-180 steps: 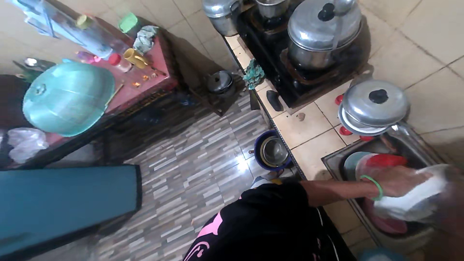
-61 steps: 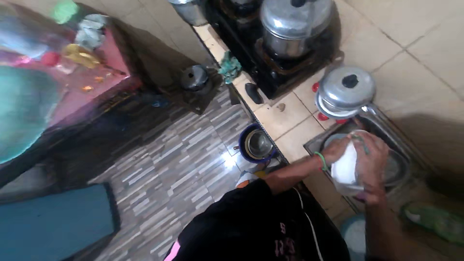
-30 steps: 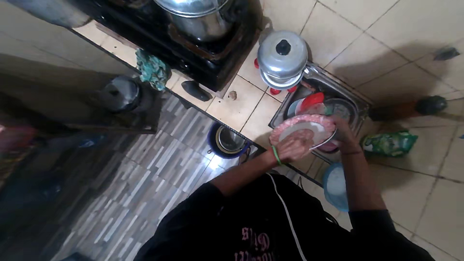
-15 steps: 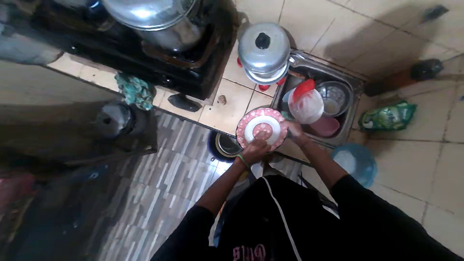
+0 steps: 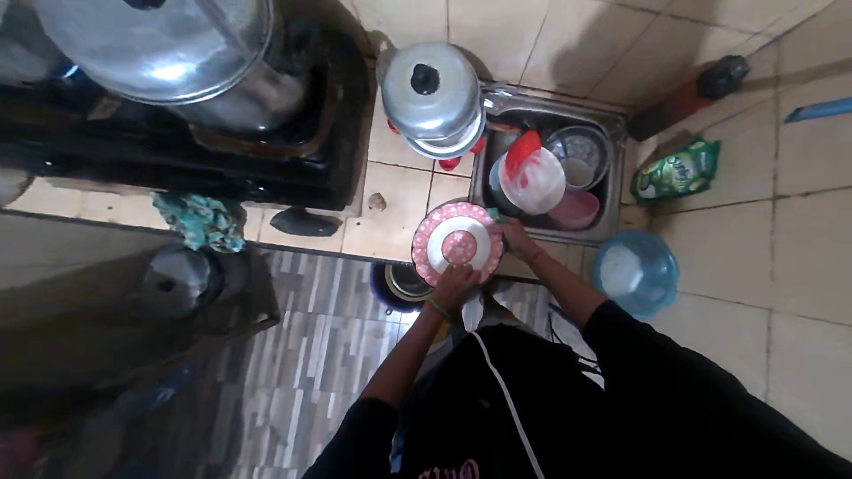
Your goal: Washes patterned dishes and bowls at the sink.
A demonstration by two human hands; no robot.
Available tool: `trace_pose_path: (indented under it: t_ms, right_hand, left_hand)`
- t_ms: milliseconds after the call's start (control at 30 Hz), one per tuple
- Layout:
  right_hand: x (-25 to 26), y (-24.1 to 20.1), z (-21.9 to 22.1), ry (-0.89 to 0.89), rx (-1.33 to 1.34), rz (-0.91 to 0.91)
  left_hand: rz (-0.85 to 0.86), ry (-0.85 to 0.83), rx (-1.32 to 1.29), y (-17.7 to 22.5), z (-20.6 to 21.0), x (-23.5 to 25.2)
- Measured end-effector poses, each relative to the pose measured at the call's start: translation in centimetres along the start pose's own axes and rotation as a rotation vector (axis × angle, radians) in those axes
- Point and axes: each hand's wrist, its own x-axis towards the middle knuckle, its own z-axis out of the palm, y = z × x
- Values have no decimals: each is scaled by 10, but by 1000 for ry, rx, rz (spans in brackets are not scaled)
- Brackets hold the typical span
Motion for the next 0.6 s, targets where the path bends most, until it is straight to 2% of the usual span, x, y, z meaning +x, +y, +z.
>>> trace_pose_path:
  t_ms: [200,433,533,600]
  right_hand:
    - [3,-4,5,44,-3,-61]
    - [-5,-11,7,105,-291,-20]
    - [-4,4,1,127,-372,-62]
    - [-10,0,-3,142,-414,-29]
  left_hand:
    - [-47,-155,-4,-5,9,7]
    - [-100,-322,21,-10,14,15]
    - [-90,-323,28,-14,16,14]
    - [-92,-325,41,-17,18,14]
